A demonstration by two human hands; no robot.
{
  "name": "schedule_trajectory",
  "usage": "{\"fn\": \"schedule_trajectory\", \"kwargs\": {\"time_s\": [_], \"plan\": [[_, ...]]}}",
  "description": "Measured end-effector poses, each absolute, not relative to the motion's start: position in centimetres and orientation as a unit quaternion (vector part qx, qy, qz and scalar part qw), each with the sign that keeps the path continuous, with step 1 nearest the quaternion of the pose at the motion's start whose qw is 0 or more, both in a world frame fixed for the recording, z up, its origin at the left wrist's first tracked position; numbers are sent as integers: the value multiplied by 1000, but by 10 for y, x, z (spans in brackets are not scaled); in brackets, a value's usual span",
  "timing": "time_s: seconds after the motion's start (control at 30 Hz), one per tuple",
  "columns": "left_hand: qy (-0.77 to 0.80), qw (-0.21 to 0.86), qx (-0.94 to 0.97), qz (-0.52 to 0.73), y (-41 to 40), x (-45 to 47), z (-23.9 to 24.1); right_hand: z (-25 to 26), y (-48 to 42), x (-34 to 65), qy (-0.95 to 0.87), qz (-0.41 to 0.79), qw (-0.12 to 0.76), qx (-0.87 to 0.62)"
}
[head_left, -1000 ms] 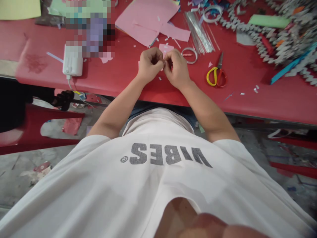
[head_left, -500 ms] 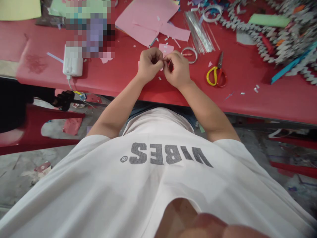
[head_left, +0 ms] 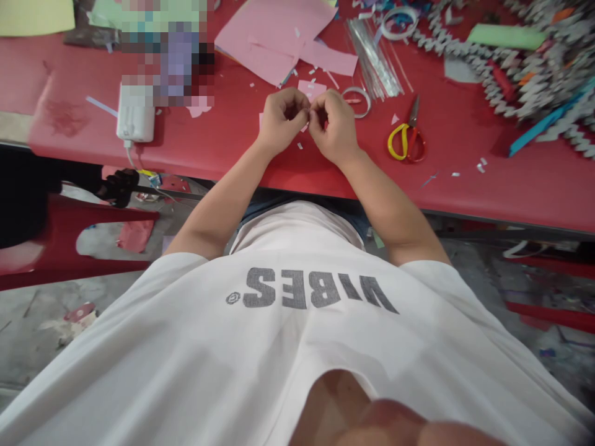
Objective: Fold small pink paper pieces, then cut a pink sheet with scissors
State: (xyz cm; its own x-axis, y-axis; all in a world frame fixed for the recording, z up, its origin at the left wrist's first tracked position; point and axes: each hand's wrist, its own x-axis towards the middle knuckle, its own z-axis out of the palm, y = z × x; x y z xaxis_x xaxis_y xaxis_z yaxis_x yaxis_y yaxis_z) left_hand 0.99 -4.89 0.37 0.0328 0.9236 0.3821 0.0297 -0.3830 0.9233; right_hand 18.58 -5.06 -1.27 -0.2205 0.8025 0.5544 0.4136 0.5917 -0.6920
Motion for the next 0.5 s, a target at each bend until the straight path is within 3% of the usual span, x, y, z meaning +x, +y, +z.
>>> {"fn": "schedule_trajectory", "kwargs": {"time_s": [0.17, 0.5], "plan": [[346, 356, 623, 605, -43, 9, -3, -10, -51, 187, -750, 203, 482, -405], [250, 434, 654, 567, -29, 4, -21, -1, -59, 188, -727, 240, 503, -402]]}}
